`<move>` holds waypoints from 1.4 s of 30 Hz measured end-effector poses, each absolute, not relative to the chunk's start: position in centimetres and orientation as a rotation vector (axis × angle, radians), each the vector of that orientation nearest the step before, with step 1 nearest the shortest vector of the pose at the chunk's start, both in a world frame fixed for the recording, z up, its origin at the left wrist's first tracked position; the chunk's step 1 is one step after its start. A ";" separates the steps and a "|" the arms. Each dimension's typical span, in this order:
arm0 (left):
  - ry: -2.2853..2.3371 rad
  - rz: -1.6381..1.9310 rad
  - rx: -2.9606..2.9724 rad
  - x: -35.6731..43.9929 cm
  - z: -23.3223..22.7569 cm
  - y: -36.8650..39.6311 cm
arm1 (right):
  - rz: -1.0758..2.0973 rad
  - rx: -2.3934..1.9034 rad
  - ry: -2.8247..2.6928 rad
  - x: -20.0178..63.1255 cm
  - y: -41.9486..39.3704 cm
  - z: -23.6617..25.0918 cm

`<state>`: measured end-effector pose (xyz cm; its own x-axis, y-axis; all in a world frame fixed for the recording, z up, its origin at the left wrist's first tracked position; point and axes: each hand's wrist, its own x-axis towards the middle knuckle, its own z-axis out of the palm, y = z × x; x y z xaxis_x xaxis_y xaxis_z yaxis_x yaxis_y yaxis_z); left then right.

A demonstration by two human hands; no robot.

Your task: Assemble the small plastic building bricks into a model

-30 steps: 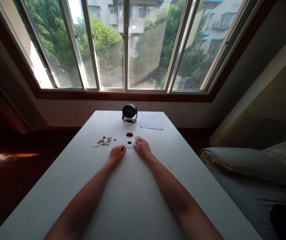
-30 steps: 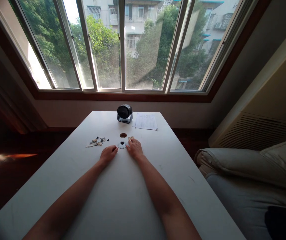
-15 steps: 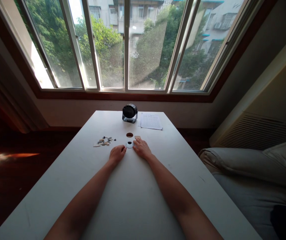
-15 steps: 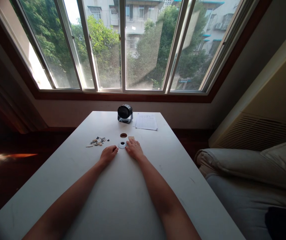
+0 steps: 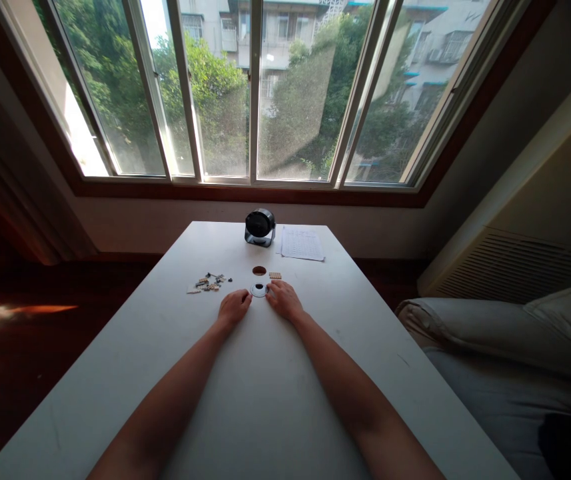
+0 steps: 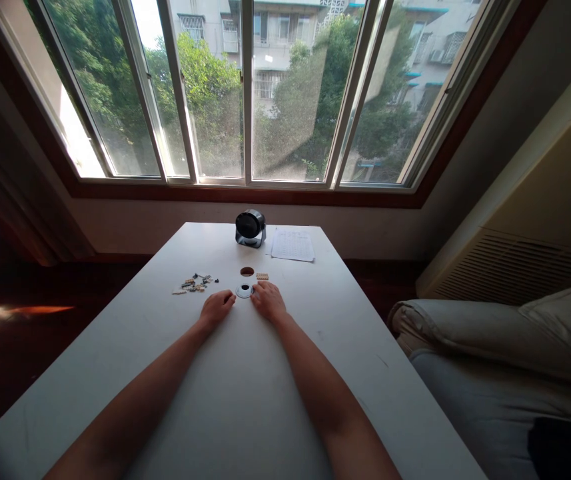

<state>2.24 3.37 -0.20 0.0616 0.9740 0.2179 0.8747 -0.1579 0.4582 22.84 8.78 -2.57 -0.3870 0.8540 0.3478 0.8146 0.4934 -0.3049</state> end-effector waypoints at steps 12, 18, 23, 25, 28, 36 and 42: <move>2.400 0.907 1.954 -1.2 -0.6 4.7 | 0.150 -1.356 -2.263 23.0 9.0 -2.9; 2.409 0.854 1.904 -2.2 -1.9 5.4 | 0.151 -1.353 -2.260 22.8 9.0 -2.8; 2.448 0.882 1.840 -3.7 -1.5 5.8 | 0.167 -1.376 -2.256 22.8 8.9 -2.7; 2.455 0.902 1.798 -4.4 -1.2 5.9 | 0.165 -1.367 -2.256 22.8 8.9 -2.7; 2.471 0.906 1.735 -5.4 -0.9 6.0 | 0.166 -1.361 -2.257 22.9 8.9 -2.7; 2.471 0.898 1.665 -6.0 -0.7 5.9 | 0.179 -1.378 -2.260 23.0 8.9 -2.8; 2.447 0.897 1.653 -5.4 -0.6 5.7 | 0.182 -1.384 -2.259 23.0 8.7 -2.6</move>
